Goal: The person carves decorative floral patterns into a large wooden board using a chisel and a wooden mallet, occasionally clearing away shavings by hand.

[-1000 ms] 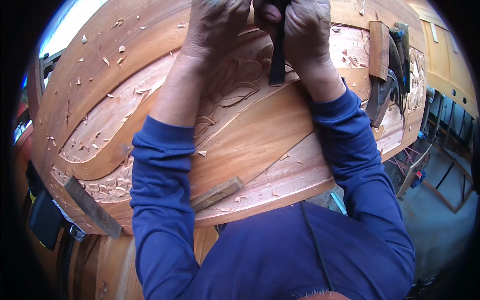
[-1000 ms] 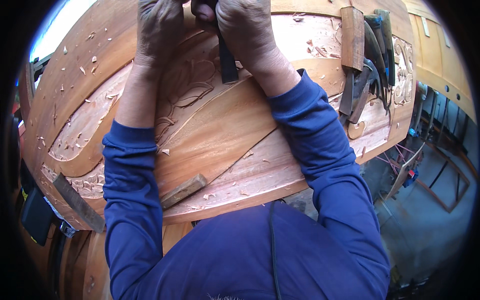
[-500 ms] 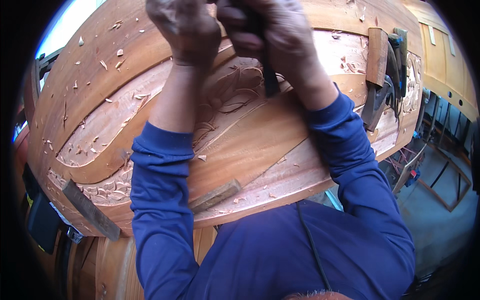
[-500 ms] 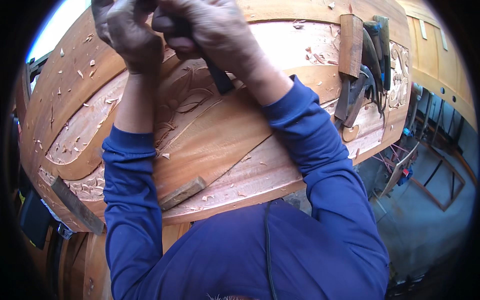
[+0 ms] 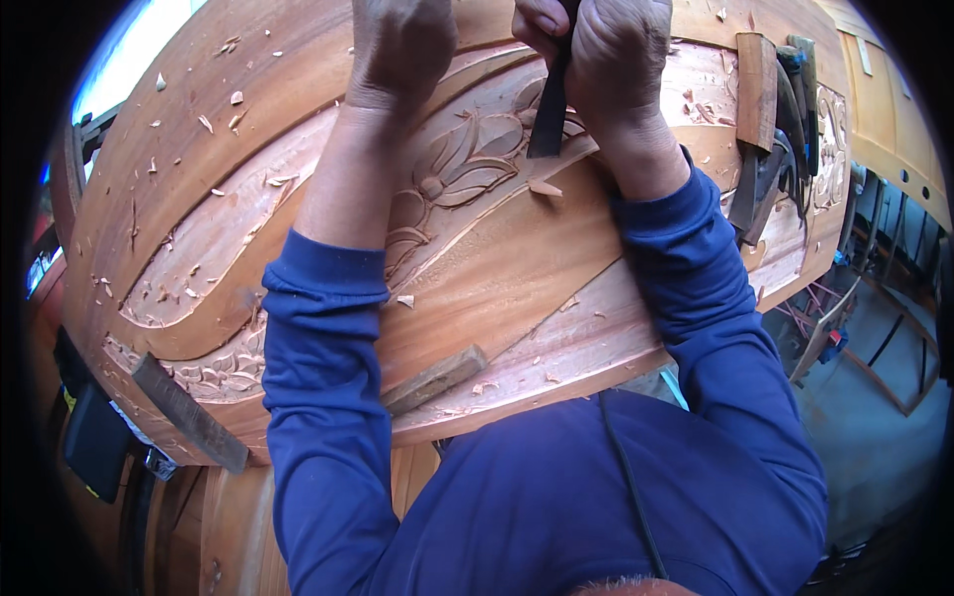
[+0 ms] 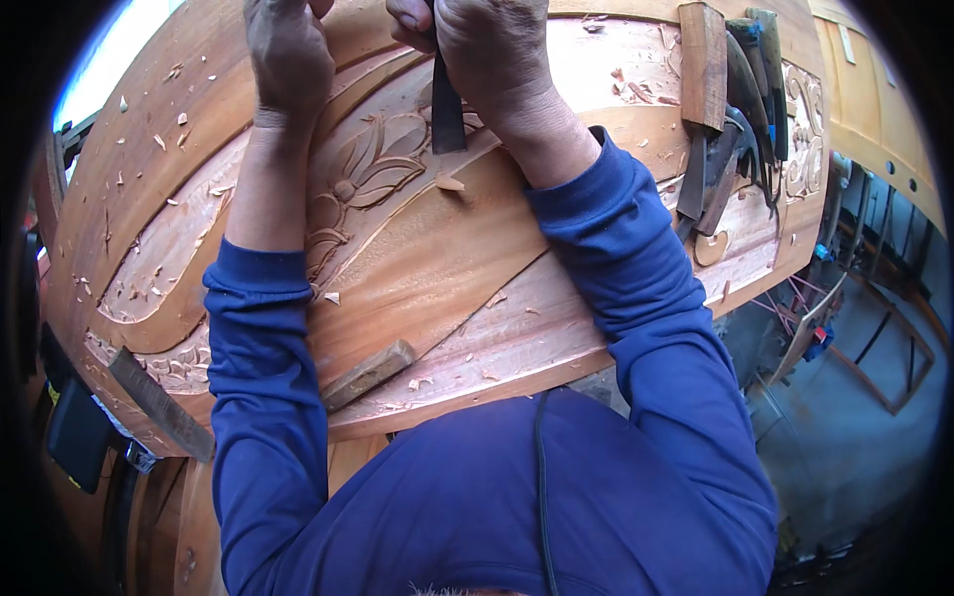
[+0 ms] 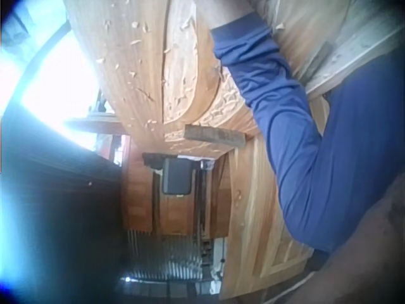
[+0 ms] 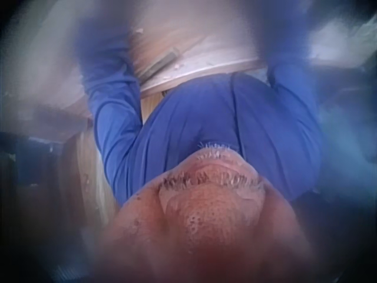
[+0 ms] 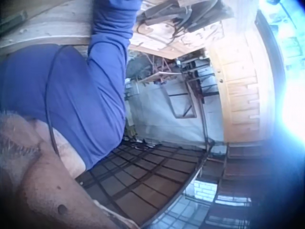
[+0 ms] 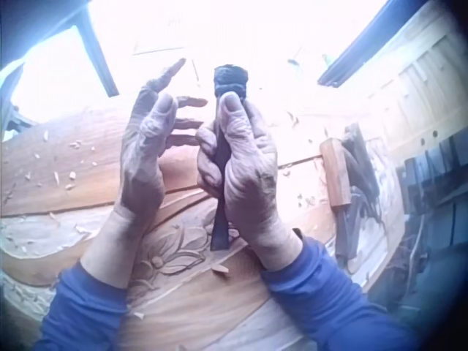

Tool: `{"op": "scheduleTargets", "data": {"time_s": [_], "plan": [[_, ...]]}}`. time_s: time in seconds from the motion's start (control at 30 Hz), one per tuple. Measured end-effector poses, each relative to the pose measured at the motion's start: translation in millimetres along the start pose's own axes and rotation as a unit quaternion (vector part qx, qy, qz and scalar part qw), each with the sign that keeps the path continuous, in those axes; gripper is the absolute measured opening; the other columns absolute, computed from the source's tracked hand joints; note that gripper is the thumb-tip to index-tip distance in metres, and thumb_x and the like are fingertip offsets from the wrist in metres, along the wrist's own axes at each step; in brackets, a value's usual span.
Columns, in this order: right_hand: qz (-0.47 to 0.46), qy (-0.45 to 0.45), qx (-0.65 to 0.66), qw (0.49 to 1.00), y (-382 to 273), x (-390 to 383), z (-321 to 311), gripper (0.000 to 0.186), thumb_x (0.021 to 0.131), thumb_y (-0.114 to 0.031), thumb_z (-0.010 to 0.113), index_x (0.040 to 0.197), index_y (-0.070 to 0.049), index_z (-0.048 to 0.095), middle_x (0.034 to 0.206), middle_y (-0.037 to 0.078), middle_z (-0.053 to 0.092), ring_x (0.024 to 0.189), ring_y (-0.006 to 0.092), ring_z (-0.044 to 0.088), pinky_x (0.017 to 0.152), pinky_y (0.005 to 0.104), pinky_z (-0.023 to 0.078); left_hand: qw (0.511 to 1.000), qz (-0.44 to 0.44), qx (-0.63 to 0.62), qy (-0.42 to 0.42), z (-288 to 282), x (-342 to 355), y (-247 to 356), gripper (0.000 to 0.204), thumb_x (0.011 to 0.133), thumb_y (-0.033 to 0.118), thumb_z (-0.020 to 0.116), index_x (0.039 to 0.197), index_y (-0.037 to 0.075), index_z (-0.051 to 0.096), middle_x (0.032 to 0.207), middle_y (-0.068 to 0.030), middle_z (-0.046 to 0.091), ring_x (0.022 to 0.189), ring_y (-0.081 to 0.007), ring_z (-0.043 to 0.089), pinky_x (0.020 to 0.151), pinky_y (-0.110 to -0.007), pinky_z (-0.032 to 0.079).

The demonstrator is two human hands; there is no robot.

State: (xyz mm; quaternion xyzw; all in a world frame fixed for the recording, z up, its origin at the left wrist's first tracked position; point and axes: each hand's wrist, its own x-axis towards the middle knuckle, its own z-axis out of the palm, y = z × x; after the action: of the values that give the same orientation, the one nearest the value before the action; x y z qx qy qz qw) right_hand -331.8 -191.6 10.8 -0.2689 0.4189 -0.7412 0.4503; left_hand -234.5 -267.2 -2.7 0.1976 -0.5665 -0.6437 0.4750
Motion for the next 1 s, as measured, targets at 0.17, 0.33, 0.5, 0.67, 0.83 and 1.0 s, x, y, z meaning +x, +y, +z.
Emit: {"op": "scheduleTargets", "data": {"time_s": [0.17,0.33,0.5,0.67,0.83,1.0], "plan": [[0.035,0.02,0.005,0.999,0.0,1.4,4.3,0.023,0.111,-0.033,0.051,0.109,-0.012,0.058,0.07,-0.004,0.05,0.048,0.0031,0.043,0.04,0.0194,0.032,0.999,0.009,0.024,-0.039,5.2,0.2,5.2,0.051,0.11,0.034,0.048,0.153,0.007,0.044,0.115,-0.0105,0.069,0.093,-0.0132,0.067,0.083,-0.026,0.055],[-0.009,-0.01,0.049,0.999,17.3,2.9,-0.1,0.023,0.112,-0.027,0.05,0.119,-0.009,0.062,0.068,-0.007,0.049,0.049,0.0021,0.042,0.042,0.0184,0.033,0.867,0.015,-0.402,-0.293,-2.8,6.6,-18.0,0.043,0.111,0.017,0.05,0.153,0.009,0.042,0.113,-0.0107,0.071,0.094,-0.0097,0.067,0.075,-0.018,0.053],[0.038,0.021,0.02,0.999,10.7,-5.8,12.3,0.021,0.112,-0.027,0.05,0.116,-0.01,0.062,0.068,-0.007,0.049,0.048,0.0024,0.041,0.042,0.0186,0.033,0.987,0.035,-0.14,-0.067,1.7,-2.3,-16.2,0.039,0.111,0.013,0.049,0.149,0.008,0.044,0.12,-0.0103,0.07,0.098,-0.0104,0.068,0.077,-0.019,0.055],[0.023,-0.034,0.037,0.998,14.1,-0.5,2.8,0.022,0.111,-0.031,0.051,0.115,-0.012,0.062,0.068,-0.006,0.048,0.046,0.0035,0.04,0.039,0.0191,0.031,0.989,0.125,-0.064,-0.038,6.3,2.3,-16.0,0.028,0.11,0.013,0.052,0.136,0.003,0.053,0.123,-0.01,0.069,0.1,-0.012,0.068,0.085,-0.023,0.055],[0.07,0.004,0.011,0.997,11.0,-9.2,15.6,0.024,0.111,-0.034,0.052,0.115,-0.012,0.062,0.071,-0.005,0.052,0.047,0.0033,0.042,0.04,0.0194,0.032,0.982,0.094,-0.161,-0.018,-3.5,2.7,-23.0,0.018,0.108,0.013,0.055,0.122,0.003,0.061,0.115,-0.008,0.071,0.099,-0.0109,0.068,0.084,-0.023,0.054],[0.125,-0.13,0.019,0.983,25.7,-3.4,27.0,0.023,0.111,-0.032,0.052,0.115,-0.014,0.064,0.072,-0.006,0.051,0.049,0.0018,0.041,0.042,0.0196,0.031,0.967,0.167,-0.009,0.193,-39.0,8.9,-17.2,0.017,0.105,0.012,0.053,0.1,0.002,0.066,0.094,-0.0052,0.067,0.083,-0.0126,0.067,0.075,-0.026,0.055]]}}
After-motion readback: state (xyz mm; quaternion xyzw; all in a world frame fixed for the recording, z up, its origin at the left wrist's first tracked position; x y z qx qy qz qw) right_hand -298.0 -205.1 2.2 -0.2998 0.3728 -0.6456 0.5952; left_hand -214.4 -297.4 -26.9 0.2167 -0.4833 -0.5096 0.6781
